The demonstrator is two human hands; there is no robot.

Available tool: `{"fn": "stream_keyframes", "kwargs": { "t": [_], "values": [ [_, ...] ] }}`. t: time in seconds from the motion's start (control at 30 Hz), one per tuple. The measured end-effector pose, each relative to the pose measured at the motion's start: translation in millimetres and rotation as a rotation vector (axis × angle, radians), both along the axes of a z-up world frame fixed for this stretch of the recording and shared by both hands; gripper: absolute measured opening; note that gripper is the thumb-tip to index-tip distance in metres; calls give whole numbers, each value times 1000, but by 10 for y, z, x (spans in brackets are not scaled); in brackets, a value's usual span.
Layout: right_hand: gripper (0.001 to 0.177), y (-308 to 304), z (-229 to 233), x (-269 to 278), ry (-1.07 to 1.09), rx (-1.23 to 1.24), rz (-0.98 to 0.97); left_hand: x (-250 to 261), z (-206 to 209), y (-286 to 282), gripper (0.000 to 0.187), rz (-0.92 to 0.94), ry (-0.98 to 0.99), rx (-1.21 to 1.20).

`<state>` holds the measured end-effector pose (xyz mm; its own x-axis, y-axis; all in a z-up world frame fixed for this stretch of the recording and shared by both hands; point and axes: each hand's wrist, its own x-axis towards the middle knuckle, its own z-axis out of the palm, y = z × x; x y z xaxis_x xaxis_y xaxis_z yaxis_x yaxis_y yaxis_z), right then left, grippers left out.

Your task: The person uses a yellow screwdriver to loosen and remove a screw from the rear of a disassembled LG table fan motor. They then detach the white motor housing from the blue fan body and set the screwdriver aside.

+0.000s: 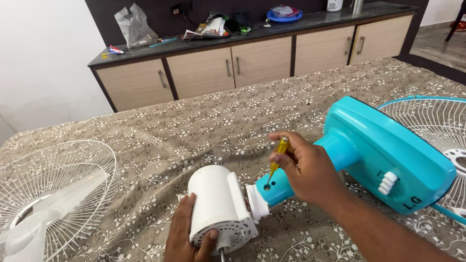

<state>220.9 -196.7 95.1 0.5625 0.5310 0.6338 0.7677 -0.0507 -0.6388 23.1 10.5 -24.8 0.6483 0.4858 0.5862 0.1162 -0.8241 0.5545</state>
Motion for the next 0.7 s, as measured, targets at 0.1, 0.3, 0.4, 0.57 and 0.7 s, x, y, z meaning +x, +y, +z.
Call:
{"fn": "stream_keyframes", "kwargs": {
  "t": [0.1,0.3,0.4,0.57,0.7],
  "values": [
    [47,32,46,-56,9,-38,-13,0,3,-1,86,-3,15,-68],
    [48,40,164,-120,-163,-87,-55,-14,11,25,85,-39,12,-30],
    [50,63,184,-124,-78,-114,-85,-8,6,37,85,-45,-5,-35],
    [47,81,177,-112,-41,-81,-40,-13,9,28,87,-46,44,-78],
    [46,100,174,-76,-34,-128,-67,-12,24,21,87,-45,50,-91]
  ]
}}
